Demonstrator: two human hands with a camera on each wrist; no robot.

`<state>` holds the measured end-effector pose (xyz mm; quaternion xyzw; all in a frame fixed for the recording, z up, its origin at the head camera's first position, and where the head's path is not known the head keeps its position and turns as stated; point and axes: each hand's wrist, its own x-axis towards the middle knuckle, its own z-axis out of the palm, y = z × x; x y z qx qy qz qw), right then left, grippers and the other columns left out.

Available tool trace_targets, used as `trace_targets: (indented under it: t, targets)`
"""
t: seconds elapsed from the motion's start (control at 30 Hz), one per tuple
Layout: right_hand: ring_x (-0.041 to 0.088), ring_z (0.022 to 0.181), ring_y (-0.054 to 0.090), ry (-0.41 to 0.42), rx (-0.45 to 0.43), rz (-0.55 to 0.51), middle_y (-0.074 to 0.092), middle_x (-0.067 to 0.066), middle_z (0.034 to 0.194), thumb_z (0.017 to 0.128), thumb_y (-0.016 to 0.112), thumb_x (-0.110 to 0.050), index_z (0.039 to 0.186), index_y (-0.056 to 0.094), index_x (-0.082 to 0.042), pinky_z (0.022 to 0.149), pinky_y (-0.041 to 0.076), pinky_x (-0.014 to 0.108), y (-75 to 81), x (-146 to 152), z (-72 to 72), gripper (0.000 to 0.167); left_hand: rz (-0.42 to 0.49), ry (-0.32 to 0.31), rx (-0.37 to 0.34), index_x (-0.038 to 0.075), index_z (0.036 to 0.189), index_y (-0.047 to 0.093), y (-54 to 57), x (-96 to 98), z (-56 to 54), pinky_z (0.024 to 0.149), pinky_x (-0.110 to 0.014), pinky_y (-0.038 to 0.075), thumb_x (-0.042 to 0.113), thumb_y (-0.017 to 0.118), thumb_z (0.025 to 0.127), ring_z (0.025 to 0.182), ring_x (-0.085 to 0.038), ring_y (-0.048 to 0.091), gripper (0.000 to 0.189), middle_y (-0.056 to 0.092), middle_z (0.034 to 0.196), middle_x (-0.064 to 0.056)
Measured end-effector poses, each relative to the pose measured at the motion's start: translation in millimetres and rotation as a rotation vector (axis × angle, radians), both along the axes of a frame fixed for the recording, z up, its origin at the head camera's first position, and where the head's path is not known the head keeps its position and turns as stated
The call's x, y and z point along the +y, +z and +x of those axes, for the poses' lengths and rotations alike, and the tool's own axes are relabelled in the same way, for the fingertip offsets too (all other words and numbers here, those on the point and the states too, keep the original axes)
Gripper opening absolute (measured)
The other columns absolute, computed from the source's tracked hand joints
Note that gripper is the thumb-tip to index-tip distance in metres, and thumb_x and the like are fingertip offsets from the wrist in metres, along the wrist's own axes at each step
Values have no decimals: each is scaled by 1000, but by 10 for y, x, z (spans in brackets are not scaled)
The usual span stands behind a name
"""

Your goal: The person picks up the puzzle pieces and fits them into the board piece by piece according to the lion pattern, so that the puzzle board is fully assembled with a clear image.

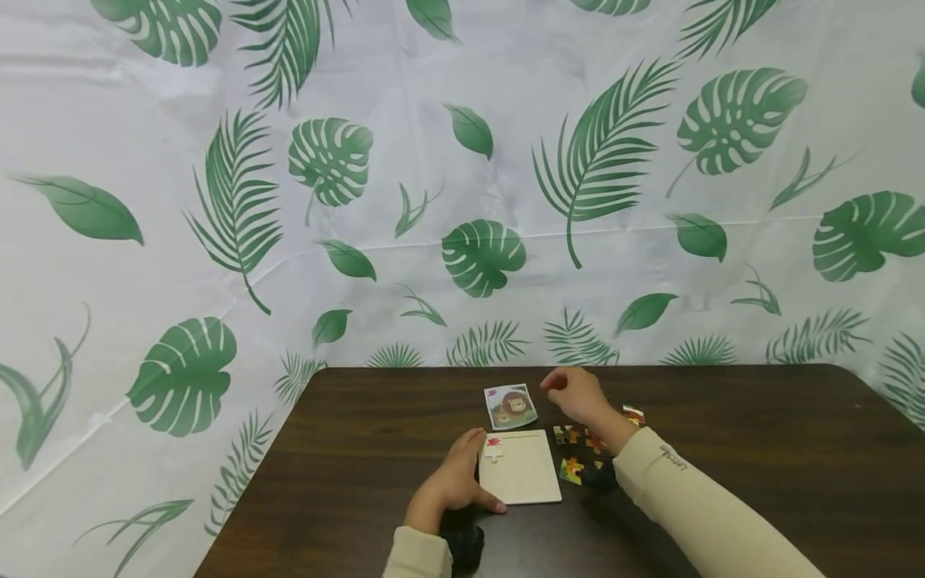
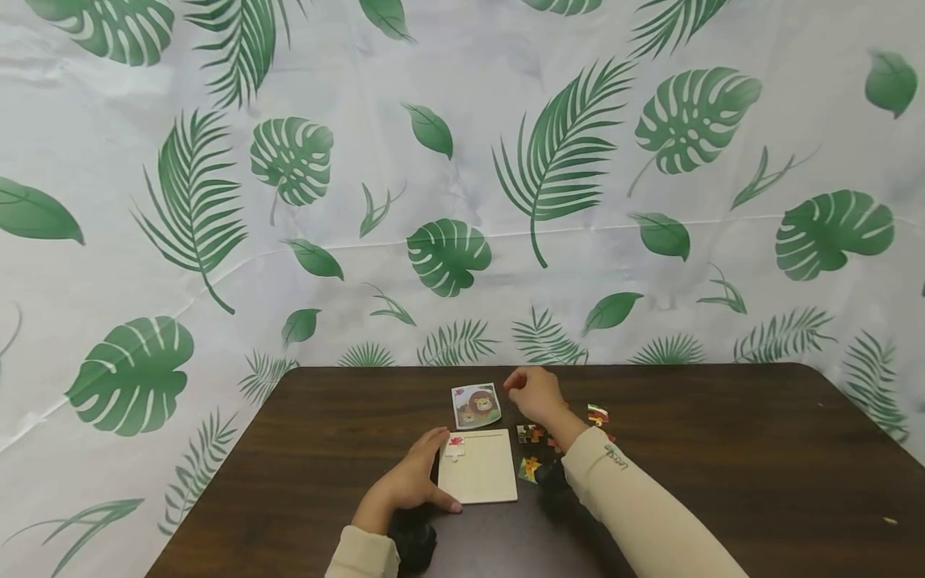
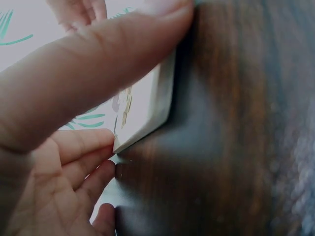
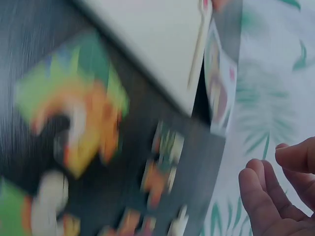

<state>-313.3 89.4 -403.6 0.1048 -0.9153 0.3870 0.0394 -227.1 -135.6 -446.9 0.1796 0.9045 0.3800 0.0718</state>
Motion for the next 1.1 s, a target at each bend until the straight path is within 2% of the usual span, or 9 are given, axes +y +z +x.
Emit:
trace_targets:
  t: [0.1, 0.23, 0.3, 0.47, 0.67, 0.93, 1.1]
  targets:
    - [26, 81, 59, -25, 17, 19, 63, 9, 89, 83, 61, -1, 89, 67, -3, 70, 47, 41, -6, 176, -66, 9, 4, -4, -4, -8, 140, 28, -7, 4, -3, 104, -51, 23, 20, 90, 55, 133, -36, 20, 109, 23, 146, -20]
    - [21, 62, 58, -49, 5, 24, 63, 13, 89, 82, 58, 2, 91, 65, 0, 56, 47, 34, -41, 338, -129, 12, 5, -8, 5, -8, 140, 28, 4, 4, 3, 104, -52, 22, 19, 90, 55, 133, -37, 20, 108, 24, 145, -21]
    - [19, 59, 56, -56, 4, 37, 62, 14, 88, 81, 57, 2, 92, 65, 1, 52, 46, 32, -67, 399, -151, 13, 6, -11, 8, -9, 140, 28, 13, 7, 5, 104, -52, 22, 19, 90, 55, 133, -37, 21, 108, 24, 145, -21]
    - [25, 72, 56, -62, 25, 119, 61, 15, 86, 79, 61, 2, 93, 65, 3, 62, 47, 39, -124, 502, -163, 15, 13, -11, -4, -9, 140, 26, 26, 13, 9, 104, -52, 22, 19, 90, 56, 133, -37, 19, 109, 22, 146, -22]
    - [33, 84, 58, -40, 29, 173, 62, 21, 93, 77, 68, 1, 99, 64, 7, 71, 48, 45, -173, 526, -124, 22, 3, -5, -18, -8, 141, 25, 5, 8, 5, 104, -52, 22, 19, 89, 57, 134, -37, 18, 109, 21, 146, -21]
    - [35, 88, 58, -30, 52, 216, 63, 21, 94, 77, 69, 0, 101, 64, 10, 72, 48, 45, -165, 502, -113, 26, 11, -11, -3, -9, 140, 26, -31, 10, -12, 105, -51, 21, 20, 90, 56, 134, -38, 18, 109, 21, 146, -22]
    - [37, 94, 58, -20, 27, 237, 62, 23, 102, 78, 66, 3, 106, 63, 10, 73, 49, 43, -207, 524, -145, 29, 16, -10, 3, -9, 139, 28, -41, 32, -18, 104, -52, 21, 19, 90, 55, 133, -38, 19, 109, 22, 145, -23]
